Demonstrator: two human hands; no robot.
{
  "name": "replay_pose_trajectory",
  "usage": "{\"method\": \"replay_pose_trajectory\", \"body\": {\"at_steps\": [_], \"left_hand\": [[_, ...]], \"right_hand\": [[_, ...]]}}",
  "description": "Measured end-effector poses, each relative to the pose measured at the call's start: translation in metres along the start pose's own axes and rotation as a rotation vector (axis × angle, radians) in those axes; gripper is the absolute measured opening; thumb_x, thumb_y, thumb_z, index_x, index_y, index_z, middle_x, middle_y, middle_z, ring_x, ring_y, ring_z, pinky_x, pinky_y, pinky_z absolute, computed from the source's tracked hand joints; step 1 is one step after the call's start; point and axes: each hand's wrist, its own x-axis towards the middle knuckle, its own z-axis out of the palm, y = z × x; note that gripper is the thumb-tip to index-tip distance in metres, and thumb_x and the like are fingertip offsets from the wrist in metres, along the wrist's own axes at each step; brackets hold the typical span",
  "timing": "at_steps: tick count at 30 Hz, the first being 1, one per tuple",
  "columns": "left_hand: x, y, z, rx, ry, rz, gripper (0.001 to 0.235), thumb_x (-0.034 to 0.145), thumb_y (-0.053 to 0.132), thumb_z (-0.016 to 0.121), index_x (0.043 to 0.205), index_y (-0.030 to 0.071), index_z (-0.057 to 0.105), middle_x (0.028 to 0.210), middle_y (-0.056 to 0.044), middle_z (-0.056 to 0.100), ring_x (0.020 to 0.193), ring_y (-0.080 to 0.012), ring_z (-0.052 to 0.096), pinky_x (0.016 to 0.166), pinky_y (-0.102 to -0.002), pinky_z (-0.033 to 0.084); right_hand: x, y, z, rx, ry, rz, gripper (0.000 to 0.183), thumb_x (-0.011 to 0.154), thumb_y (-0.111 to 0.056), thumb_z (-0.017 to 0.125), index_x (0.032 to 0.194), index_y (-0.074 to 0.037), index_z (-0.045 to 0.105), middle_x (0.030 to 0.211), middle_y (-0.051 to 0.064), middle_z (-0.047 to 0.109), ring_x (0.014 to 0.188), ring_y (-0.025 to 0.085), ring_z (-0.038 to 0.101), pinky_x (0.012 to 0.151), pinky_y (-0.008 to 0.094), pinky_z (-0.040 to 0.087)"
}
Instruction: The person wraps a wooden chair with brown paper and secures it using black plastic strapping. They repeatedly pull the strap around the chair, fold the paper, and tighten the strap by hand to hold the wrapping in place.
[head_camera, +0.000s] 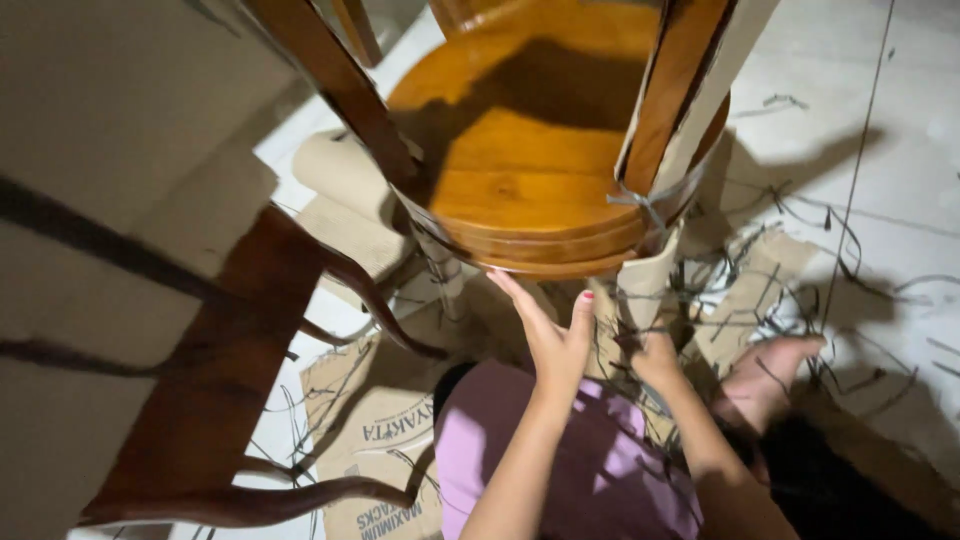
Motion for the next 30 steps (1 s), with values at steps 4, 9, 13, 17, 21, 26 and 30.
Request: {"method": "replay_pose_trajectory", "body": {"at_steps": [4, 9, 13, 17, 21, 26, 30], "left_hand": [[0.003, 0.002, -0.011, 0.008, -0.026, -0.083, 0.113, 0.087, 0.011, 0.081, 0.163, -0.001, -0.001, 0.166, -0.031, -0.011, 0.152, -0.0447, -0.001, 0.123, -0.055, 0.006], [0.011, 0.022, -0.018, -0.014, -0.175, -0.330, 0.112, 0.092, 0.041, 0.070, 0.160, 0.011, -0.015, 0.168, -0.014, -0.024, 0.158, -0.0324, -0.015, 0.125, -0.047, 0.002], [0.005, -0.004, 0.000, 0.029, -0.054, -0.187, 0.118, 0.084, 0.022, 0.081, 0.161, 0.005, -0.007, 0.167, -0.022, -0.017, 0.155, -0.0388, -0.010, 0.123, -0.052, 0.002], [0.003, -0.025, 0.015, 0.125, 0.084, -0.049, 0.121, 0.077, 0.015, 0.090, 0.162, -0.003, 0.006, 0.168, -0.029, 0.004, 0.153, -0.0422, 0.001, 0.121, -0.056, 0.000], [0.009, -0.036, 0.023, 0.149, 0.122, -0.038, 0.116, 0.080, 0.017, 0.088, 0.162, -0.005, 0.009, 0.167, -0.030, 0.010, 0.154, -0.0417, 0.004, 0.121, -0.057, -0.001], [0.023, -0.039, 0.024, 0.163, 0.169, -0.013, 0.110, 0.081, 0.016, 0.087, 0.161, -0.007, 0.014, 0.165, -0.032, 0.016, 0.150, -0.0442, 0.017, 0.121, -0.060, 0.004], [0.033, -0.048, 0.021, 0.170, 0.179, -0.011, 0.099, 0.088, 0.015, 0.079, 0.161, -0.006, 0.016, 0.164, -0.031, 0.020, 0.149, -0.0432, 0.021, 0.120, -0.061, 0.007]], "right_hand": [[0.006, 0.025, 0.004, -0.128, -0.032, 0.112, 0.063, 0.075, -0.001, 0.063, 0.136, 0.011, 0.056, 0.123, 0.036, 0.066, 0.125, 0.050, 0.060, 0.111, 0.057, 0.046], [0.012, 0.043, 0.010, -0.146, -0.030, 0.174, 0.057, 0.075, -0.004, 0.062, 0.132, -0.002, 0.059, 0.126, 0.024, 0.068, 0.115, 0.045, 0.064, 0.100, 0.043, 0.050], [0.004, -0.021, -0.013, -0.099, -0.006, 0.186, 0.051, 0.072, -0.001, 0.058, 0.123, 0.003, 0.061, 0.111, 0.027, 0.070, 0.110, 0.043, 0.067, 0.094, 0.048, 0.052], [0.005, -0.047, -0.015, 0.025, 0.014, 0.221, 0.053, 0.071, 0.005, 0.057, 0.124, 0.007, 0.060, 0.098, 0.024, 0.071, 0.097, 0.037, 0.067, 0.088, 0.054, 0.053], [0.014, -0.112, -0.028, -0.025, 0.027, 0.249, 0.044, 0.073, 0.007, 0.056, 0.115, 0.014, 0.061, 0.097, 0.036, 0.070, 0.101, 0.050, 0.069, 0.085, 0.057, 0.053], [0.027, -0.042, -0.002, -0.133, 0.069, 0.223, 0.036, 0.070, -0.004, 0.065, 0.105, 0.006, 0.065, 0.088, 0.030, 0.072, 0.096, 0.048, 0.072, 0.077, 0.055, 0.057], [0.033, -0.011, 0.015, -0.065, 0.087, 0.184, 0.032, 0.068, -0.003, 0.066, 0.099, 0.004, 0.068, 0.080, 0.025, 0.073, 0.085, 0.044, 0.074, 0.075, 0.050, 0.059]]}}
